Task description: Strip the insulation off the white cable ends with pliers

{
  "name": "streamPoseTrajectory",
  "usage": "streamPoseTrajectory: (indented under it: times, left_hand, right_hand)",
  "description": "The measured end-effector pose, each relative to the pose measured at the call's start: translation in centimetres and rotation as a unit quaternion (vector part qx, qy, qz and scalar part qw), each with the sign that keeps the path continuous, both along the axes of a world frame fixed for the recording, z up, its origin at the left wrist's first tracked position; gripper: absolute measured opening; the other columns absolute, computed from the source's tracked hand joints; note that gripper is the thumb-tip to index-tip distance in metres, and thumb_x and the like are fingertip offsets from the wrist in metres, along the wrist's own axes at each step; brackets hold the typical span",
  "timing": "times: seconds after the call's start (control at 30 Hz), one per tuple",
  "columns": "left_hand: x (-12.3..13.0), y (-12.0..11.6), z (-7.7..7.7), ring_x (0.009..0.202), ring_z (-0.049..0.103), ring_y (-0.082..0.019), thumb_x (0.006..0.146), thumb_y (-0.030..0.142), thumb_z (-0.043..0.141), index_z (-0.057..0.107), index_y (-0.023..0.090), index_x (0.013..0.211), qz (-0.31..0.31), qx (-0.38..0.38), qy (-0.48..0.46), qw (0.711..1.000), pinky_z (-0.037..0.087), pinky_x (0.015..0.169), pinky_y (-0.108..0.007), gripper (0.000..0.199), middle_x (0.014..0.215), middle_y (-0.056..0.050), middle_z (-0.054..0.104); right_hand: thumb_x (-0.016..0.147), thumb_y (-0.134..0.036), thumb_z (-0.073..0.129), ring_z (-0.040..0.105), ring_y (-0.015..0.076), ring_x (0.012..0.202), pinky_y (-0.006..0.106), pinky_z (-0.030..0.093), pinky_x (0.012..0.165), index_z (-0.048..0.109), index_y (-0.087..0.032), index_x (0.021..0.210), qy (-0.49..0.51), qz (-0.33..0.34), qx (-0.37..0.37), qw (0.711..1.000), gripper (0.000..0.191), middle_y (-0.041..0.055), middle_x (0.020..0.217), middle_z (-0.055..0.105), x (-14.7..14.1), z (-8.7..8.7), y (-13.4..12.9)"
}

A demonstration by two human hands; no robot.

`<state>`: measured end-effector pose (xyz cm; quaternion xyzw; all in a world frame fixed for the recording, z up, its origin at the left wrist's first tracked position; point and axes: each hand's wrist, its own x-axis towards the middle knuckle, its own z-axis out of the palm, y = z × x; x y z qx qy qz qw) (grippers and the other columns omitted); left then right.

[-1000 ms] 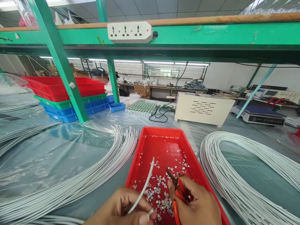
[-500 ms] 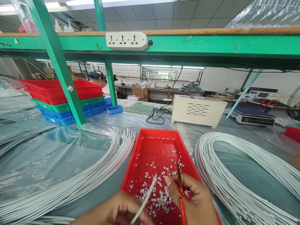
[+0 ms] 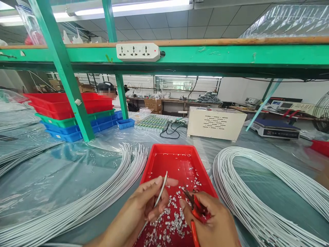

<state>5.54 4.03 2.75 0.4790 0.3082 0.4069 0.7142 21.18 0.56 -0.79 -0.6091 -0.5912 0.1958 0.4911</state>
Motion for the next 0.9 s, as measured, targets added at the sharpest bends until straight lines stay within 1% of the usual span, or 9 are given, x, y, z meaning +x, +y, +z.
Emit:
streamPoseTrajectory:
  times: [0.07, 0.13, 0.2, 0.27, 0.37, 0.47, 0.57, 0.67, 0.9]
  left_hand:
    - [0.4, 0.3, -0.5, 0.043, 0.023, -0.006, 0.088, 0.035, 0.045, 0.057, 0.013, 0.095, 0.003, 0.051, 0.035, 0.998, 0.015, 0.044, -0.022, 0.027, 0.046, 0.008, 0.039]
    - [0.6, 0.6, -0.9, 0.043, 0.021, -0.007, 0.085, 0.036, 0.049, 0.055, 0.014, 0.087, -0.001, 0.101, 0.053, 0.994, 0.014, 0.044, -0.023, 0.023, 0.045, 0.01, 0.032]
    - [0.7, 0.8, -1.1, 0.046, 0.02, -0.007, 0.084, 0.037, 0.051, 0.054, 0.014, 0.075, -0.002, 0.129, 0.058, 0.99, 0.015, 0.045, -0.023, 0.024, 0.048, 0.009, 0.03]
    - [0.6, 0.8, -1.1, 0.048, 0.021, -0.008, 0.083, 0.038, 0.051, 0.052, 0.014, 0.068, 0.002, 0.144, 0.072, 0.987, 0.017, 0.046, -0.023, 0.028, 0.051, 0.008, 0.03]
    - [0.2, 0.6, -1.1, 0.049, 0.024, -0.008, 0.084, 0.038, 0.05, 0.053, 0.014, 0.07, -0.004, 0.158, 0.089, 0.983, 0.02, 0.048, -0.022, 0.028, 0.051, 0.008, 0.031]
    - [-0.1, 0.4, -1.2, 0.053, 0.027, -0.009, 0.084, 0.038, 0.05, 0.054, 0.014, 0.072, -0.023, 0.156, 0.095, 0.983, 0.022, 0.05, -0.022, 0.026, 0.056, 0.006, 0.037]
    - [-0.2, 0.4, -1.3, 0.054, 0.026, -0.009, 0.083, 0.037, 0.051, 0.052, 0.015, 0.071, -0.025, 0.157, 0.11, 0.981, 0.022, 0.05, -0.022, 0.026, 0.058, 0.006, 0.035]
    - [-0.2, 0.5, -1.3, 0.055, 0.026, -0.01, 0.084, 0.036, 0.049, 0.053, 0.015, 0.07, -0.044, 0.171, 0.105, 0.979, 0.023, 0.052, -0.023, 0.026, 0.059, 0.005, 0.033]
    - [-0.3, 0.6, -1.4, 0.059, 0.038, -0.012, 0.083, 0.038, 0.05, 0.059, 0.015, 0.072, -0.068, 0.171, 0.102, 0.978, 0.031, 0.06, -0.025, 0.026, 0.062, 0.001, 0.046]
  right_hand:
    - [0.075, -0.043, 0.055, 0.061, 0.0195, 0.064, 0.022, 0.048, 0.056, 0.064, -0.019, 0.067, -0.082, -0.01, 0.032, 0.996, 0.027, 0.0018, 0.065, 0.064, 0.6, 0.0, 0.1]
    - [0.078, -0.044, 0.052, 0.057, 0.0172, 0.055, 0.022, 0.045, 0.051, 0.06, -0.019, 0.059, -0.17, -0.026, 0.053, 0.984, 0.032, 0.0007, 0.055, 0.058, 1.1, 0.0, 0.1]
    - [0.08, -0.047, 0.051, 0.051, 0.0153, 0.048, 0.022, 0.042, 0.047, 0.051, -0.02, 0.05, -0.238, -0.037, 0.061, 0.969, 0.04, -0.0011, 0.046, 0.05, 1.3, 0.0, 0.1]
    - [0.081, -0.05, 0.049, 0.048, 0.0142, 0.046, 0.021, 0.038, 0.043, 0.047, -0.02, 0.048, -0.272, -0.041, 0.066, 0.959, 0.045, -0.0017, 0.044, 0.048, 1.3, -0.1, 0.0]
    - [0.082, -0.052, 0.047, 0.047, 0.0143, 0.046, 0.022, 0.035, 0.041, 0.046, -0.021, 0.046, -0.279, -0.052, 0.077, 0.956, 0.047, -0.0011, 0.045, 0.049, 1.1, -0.3, 0.0]
    - [0.082, -0.051, 0.047, 0.047, 0.0151, 0.049, 0.023, 0.039, 0.048, 0.049, -0.021, 0.048, -0.285, -0.048, 0.1, 0.952, 0.045, -0.0012, 0.047, 0.052, 0.8, -0.4, -0.1]
    - [0.082, -0.053, 0.046, 0.044, 0.0142, 0.047, 0.023, 0.039, 0.051, 0.045, -0.021, 0.046, -0.308, -0.049, 0.116, 0.943, 0.049, -0.002, 0.046, 0.049, 0.6, -0.3, -0.2]
    - [0.082, -0.054, 0.046, 0.044, 0.0144, 0.049, 0.023, 0.037, 0.051, 0.04, -0.02, 0.045, -0.31, -0.053, 0.108, 0.943, 0.051, -0.0027, 0.044, 0.047, 0.5, -0.2, -0.3]
    - [0.083, -0.046, 0.049, 0.048, 0.0139, 0.052, 0.025, 0.036, 0.06, 0.038, -0.02, 0.048, -0.303, -0.024, 0.116, 0.946, 0.045, -0.005, 0.044, 0.047, 0.6, -0.4, -0.4]
